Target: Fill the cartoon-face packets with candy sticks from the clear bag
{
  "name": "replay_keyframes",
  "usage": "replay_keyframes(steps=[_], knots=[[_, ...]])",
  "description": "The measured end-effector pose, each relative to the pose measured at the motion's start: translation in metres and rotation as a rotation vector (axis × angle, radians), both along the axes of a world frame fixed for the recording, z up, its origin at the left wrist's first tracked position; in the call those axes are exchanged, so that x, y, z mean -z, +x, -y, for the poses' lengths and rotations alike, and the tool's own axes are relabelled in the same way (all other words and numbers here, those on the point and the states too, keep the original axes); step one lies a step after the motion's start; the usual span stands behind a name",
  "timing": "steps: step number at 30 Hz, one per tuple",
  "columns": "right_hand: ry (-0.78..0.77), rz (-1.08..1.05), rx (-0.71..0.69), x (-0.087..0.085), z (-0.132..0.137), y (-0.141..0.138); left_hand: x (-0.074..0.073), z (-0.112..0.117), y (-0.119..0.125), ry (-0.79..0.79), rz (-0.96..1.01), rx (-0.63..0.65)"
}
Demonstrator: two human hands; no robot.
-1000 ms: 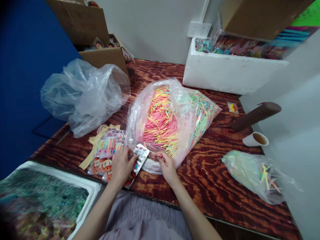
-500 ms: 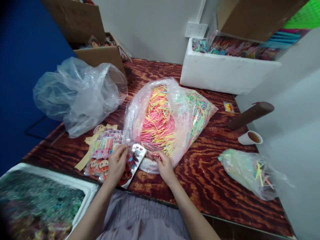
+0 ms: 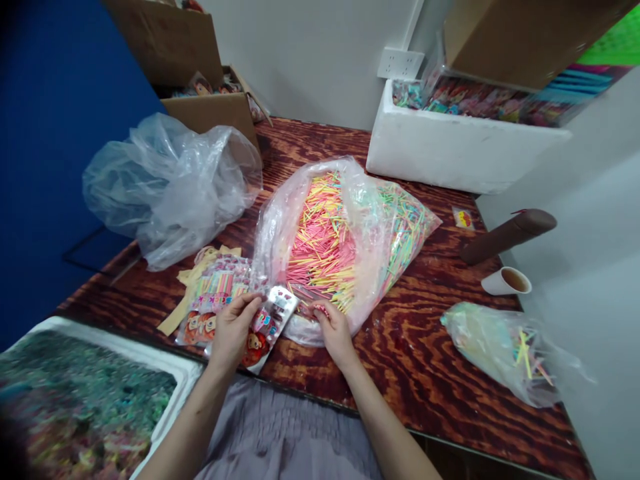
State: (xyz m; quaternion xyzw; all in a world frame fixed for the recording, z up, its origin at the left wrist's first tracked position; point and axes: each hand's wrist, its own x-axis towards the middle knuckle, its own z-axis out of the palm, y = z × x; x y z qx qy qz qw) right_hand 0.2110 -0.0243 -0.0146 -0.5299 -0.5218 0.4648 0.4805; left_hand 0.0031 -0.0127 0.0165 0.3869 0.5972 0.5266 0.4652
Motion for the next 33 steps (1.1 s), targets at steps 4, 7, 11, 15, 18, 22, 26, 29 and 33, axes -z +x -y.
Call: replay_keyframes(steps=[4, 7, 11, 15, 18, 22, 26, 29, 33], knots=[[-0.083, -0.254, 0.097, -0.009, -0.007, 0.001, -0.004, 0.004, 0.0, 0.063, -0.032, 0.086], [-0.148, -0.614, 0.127, -0.034, -0.021, -0.001, -0.007, 0.007, 0.006, 0.125, -0.058, 0.195], [-0.134, -0.853, 0.07, -0.074, -0.041, -0.011, -0.009, 0.011, 0.016, 0.166, -0.067, 0.32], [-0.163, -0.855, -0.03, -0.091, -0.044, -0.024, -0.007, 0.013, 0.019, 0.177, -0.064, 0.362], [-0.229, -0.837, -0.047, -0.089, -0.035, -0.03, -0.005, 0.013, 0.019, 0.171, -0.047, 0.367], [-0.237, -0.655, -0.073, -0.089, -0.021, -0.03, -0.007, 0.012, 0.02, 0.159, -0.027, 0.369], [-0.188, -0.352, -0.245, -0.101, -0.015, -0.028, -0.009, 0.013, 0.022, 0.133, 0.019, 0.339], [-0.099, -0.193, -0.303, -0.106, -0.016, -0.03, -0.006, 0.014, 0.023, 0.119, 0.087, 0.319], [-0.061, -0.231, -0.178, -0.098, -0.015, -0.038, 0.002, 0.012, 0.028, 0.106, 0.138, 0.25]])
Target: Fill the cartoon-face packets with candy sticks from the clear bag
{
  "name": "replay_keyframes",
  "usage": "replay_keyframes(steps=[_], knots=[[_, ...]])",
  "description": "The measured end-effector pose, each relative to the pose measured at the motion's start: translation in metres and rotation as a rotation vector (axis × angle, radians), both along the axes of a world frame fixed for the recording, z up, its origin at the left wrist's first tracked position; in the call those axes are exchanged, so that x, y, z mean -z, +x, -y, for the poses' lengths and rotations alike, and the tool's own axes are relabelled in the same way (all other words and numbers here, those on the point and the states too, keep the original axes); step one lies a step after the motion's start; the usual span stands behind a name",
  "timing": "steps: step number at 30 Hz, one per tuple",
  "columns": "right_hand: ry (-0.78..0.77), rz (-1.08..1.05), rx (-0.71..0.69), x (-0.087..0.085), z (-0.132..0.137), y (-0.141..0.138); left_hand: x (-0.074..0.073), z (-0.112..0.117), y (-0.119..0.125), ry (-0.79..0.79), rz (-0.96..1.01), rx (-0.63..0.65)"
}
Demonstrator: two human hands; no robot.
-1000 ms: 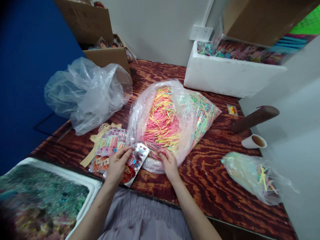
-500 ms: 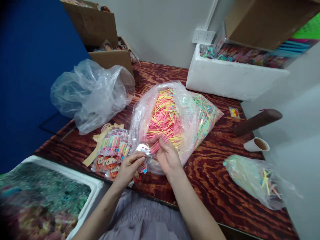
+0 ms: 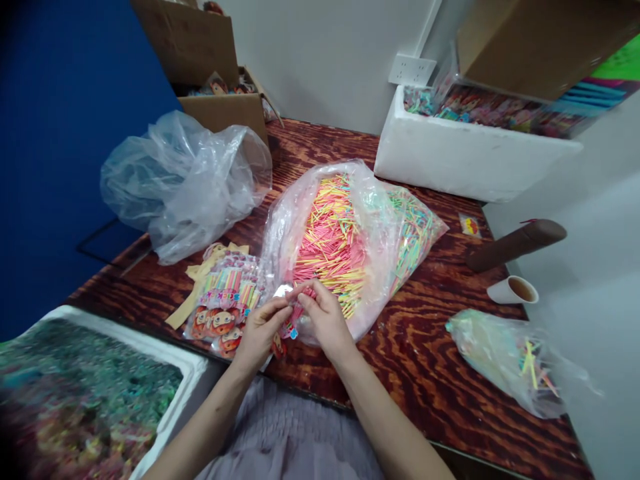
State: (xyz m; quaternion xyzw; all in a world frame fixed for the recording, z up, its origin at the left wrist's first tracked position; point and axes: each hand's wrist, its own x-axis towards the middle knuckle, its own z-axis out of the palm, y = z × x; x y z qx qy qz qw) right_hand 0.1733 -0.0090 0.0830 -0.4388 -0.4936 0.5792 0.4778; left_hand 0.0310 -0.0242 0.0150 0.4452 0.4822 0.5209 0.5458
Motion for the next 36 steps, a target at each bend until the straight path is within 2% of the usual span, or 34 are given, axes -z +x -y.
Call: replay_keyframes(steps=[3, 8, 11, 15, 18, 20, 24, 29, 31, 36], knots=[[-0.075, -0.136, 0.08, 0.003, 0.003, -0.001, 0.001, -0.004, 0.003, 0.01, 0.033, -0.016], [-0.206, -0.294, -0.023, -0.004, 0.005, 0.015, -0.006, -0.004, 0.003, 0.002, 0.05, 0.053], [-0.222, -0.27, 0.012, -0.003, 0.007, 0.02, -0.009, -0.001, 0.004, -0.023, 0.049, 0.09], [-0.118, -0.223, 0.191, 0.001, 0.008, 0.018, -0.008, 0.002, 0.006, -0.061, 0.047, 0.1], [0.009, -0.234, 0.363, 0.0, 0.005, 0.02, -0.006, 0.002, 0.006, -0.074, 0.035, 0.083], [0.042, -0.253, 0.426, -0.002, 0.004, 0.023, -0.006, 0.002, 0.006, -0.079, 0.034, 0.077], [0.093, -0.126, 0.462, -0.003, 0.006, 0.022, -0.009, 0.004, 0.007, -0.066, 0.04, 0.086], [0.135, 0.17, 0.358, 0.0, 0.015, 0.013, -0.012, 0.005, 0.005, -0.035, 0.03, 0.105], [0.137, 0.179, 0.41, -0.001, 0.017, 0.011, -0.011, 0.006, 0.004, -0.047, 0.029, 0.103], [0.243, 0.087, 0.649, -0.009, 0.015, 0.012, -0.008, 0.006, 0.004, -0.062, 0.058, 0.102]])
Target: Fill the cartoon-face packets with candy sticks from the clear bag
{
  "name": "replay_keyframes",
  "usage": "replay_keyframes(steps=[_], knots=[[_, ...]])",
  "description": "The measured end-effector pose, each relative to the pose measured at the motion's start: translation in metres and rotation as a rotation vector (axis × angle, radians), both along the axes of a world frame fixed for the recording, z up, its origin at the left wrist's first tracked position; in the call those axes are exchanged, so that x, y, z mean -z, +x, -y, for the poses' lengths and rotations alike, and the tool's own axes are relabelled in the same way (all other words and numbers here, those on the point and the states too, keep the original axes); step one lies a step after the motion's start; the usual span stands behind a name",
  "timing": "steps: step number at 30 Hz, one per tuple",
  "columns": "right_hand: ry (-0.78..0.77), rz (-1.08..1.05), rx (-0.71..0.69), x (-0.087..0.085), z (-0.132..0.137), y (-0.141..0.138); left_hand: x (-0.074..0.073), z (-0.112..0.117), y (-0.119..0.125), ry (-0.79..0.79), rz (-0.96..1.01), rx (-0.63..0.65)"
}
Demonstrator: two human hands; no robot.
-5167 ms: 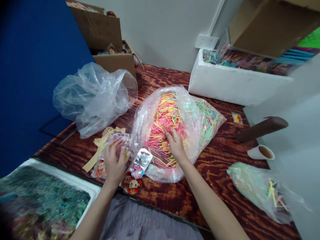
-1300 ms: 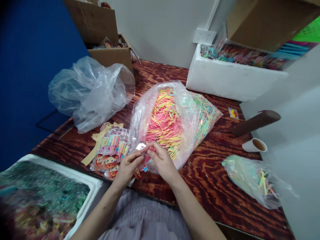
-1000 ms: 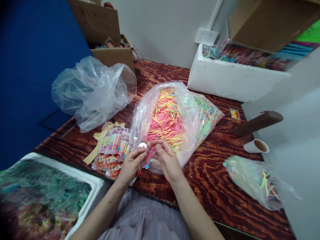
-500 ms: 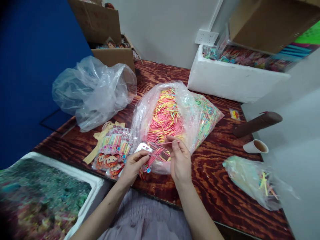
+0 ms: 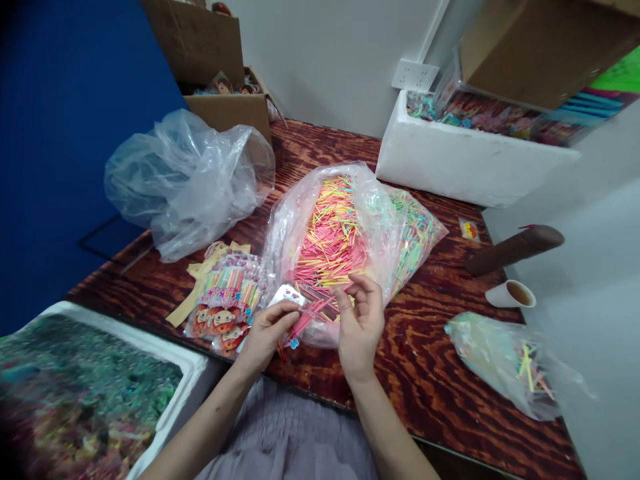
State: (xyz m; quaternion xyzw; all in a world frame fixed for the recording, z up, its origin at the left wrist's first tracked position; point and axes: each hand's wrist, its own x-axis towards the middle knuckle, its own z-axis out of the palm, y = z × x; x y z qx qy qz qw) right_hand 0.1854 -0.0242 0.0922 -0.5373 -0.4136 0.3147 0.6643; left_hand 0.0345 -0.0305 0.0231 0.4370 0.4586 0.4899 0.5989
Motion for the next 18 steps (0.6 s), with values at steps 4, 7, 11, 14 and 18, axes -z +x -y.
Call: replay_keyframes(steps=[4, 7, 11, 14, 18], knots=[[0.098, 0.095, 0.066, -0.002, -0.001, -0.001, -0.005, 0.0, 0.002, -0.009, 0.016, 0.008], [0.083, 0.208, -0.036, 0.004, 0.0, -0.005, -0.01, 0.001, 0.003, -0.013, 0.051, 0.008], [-0.038, 0.343, -0.223, 0.013, 0.003, -0.008, -0.011, 0.002, 0.002, -0.031, 0.108, -0.005], [-0.03, 0.457, -0.234, 0.013, 0.008, -0.008, -0.01, 0.001, 0.001, -0.058, 0.174, -0.028], [0.0, 0.43, -0.248, 0.012, 0.015, -0.01, -0.014, -0.001, 0.002, -0.056, 0.27, -0.061]])
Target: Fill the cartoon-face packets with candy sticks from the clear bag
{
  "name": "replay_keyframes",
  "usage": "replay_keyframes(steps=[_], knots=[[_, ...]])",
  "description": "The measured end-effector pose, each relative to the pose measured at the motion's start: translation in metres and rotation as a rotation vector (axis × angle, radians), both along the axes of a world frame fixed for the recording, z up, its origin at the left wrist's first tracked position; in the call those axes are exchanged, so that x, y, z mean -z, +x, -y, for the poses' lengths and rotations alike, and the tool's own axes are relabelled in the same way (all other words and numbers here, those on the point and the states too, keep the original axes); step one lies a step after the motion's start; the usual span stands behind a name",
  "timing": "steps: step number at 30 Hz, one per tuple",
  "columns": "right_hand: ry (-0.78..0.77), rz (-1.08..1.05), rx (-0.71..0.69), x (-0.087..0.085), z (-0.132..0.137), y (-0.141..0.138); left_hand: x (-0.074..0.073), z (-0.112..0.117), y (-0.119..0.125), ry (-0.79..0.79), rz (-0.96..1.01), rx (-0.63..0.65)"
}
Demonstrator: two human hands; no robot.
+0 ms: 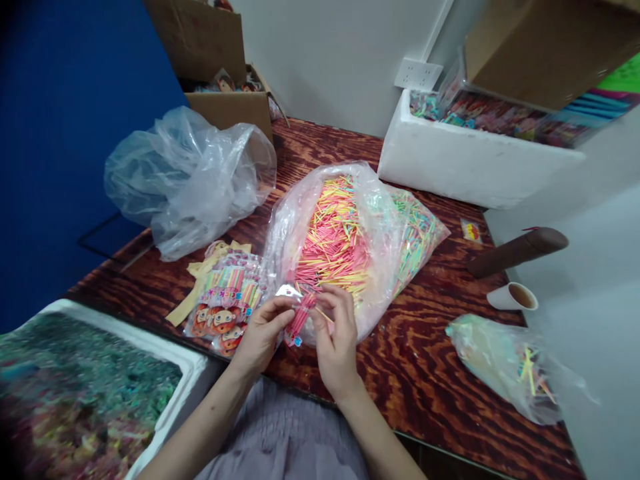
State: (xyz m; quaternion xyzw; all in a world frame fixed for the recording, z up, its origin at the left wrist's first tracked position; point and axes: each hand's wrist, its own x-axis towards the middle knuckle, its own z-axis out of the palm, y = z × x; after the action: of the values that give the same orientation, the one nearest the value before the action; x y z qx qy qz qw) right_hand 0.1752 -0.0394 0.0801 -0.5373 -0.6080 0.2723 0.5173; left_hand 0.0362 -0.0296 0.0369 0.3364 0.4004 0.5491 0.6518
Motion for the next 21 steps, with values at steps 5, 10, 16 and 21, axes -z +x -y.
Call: replay_keyframes(steps=[5, 10, 16, 21], knots=[[-0.078, -0.043, -0.176, 0.002, 0.003, -0.002, -0.007, 0.0, -0.003, 0.017, 0.035, 0.034], [-0.082, -0.062, -0.18, -0.005, 0.003, -0.001, -0.009, 0.001, -0.008, 0.056, -0.024, 0.067], [0.001, 0.184, -0.275, -0.011, 0.004, 0.0, -0.013, 0.002, -0.01, 0.044, -0.08, 0.02], [-0.035, 0.196, -0.437, -0.01, 0.003, -0.001, -0.03, 0.01, -0.029, 0.064, -0.295, 0.171]])
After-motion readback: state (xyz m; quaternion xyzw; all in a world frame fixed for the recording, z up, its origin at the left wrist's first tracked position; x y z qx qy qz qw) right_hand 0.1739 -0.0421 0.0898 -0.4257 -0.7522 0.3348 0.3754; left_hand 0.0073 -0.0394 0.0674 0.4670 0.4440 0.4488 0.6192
